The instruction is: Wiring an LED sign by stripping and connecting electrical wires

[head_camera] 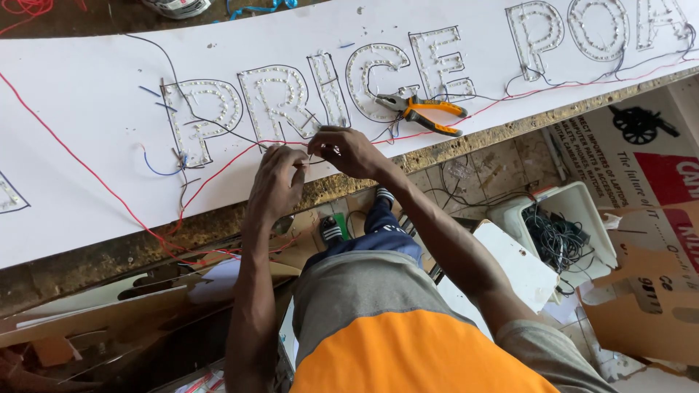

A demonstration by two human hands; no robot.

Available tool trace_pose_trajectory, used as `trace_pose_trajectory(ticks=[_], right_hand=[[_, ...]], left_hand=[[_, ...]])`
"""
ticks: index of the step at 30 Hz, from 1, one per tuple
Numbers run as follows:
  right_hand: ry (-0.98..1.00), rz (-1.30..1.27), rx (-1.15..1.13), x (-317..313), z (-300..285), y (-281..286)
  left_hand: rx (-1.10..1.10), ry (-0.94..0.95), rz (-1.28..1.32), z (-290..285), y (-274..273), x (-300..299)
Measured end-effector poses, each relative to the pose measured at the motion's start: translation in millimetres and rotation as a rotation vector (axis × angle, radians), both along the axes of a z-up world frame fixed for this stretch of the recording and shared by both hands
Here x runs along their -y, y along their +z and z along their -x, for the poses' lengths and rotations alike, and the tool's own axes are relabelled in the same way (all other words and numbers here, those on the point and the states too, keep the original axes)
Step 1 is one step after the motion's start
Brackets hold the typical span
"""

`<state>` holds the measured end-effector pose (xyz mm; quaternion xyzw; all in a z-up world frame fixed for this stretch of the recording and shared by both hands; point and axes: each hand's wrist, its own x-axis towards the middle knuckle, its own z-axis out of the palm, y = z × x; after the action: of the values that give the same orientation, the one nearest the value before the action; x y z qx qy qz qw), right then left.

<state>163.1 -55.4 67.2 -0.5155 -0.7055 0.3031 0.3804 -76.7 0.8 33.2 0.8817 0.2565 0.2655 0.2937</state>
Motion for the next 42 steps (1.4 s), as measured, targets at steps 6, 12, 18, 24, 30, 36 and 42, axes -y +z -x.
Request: trace_pose_trajectory(ticks=[6, 12, 18, 24, 30, 36, 42], right_hand=[[-0.013, -0.031, 0.109, 3, 1, -2], [-0.041, -0.08, 0.163, 4, -1, -13], [-0.047, -0.192, 0.254, 2, 2, -34], [-0.112, -0.283, 0.277, 14, 16, -7], [-0.131, -0.306, 0.256, 23, 21, -12], [-0.124, -0.326, 0.282, 27, 20, -9], [-0.095, -0.218, 0.071, 17, 16, -11]], left_hand=[[0.014, -0.048, 0.158, 8, 10, 0], [-0.058, -0.059, 0.056, -2, 25, -2], [-0.285, -0.048, 0.101, -3, 5, -12], [-0.312, -0.011, 0.084, -10, 13, -16], [-0.298, -0.002, 0.095, -9, 6, -18], [-0.207, 0.099, -0.08, -8, -1, -3], [0.029, 0.303, -0.198, -22, 2, 26]])
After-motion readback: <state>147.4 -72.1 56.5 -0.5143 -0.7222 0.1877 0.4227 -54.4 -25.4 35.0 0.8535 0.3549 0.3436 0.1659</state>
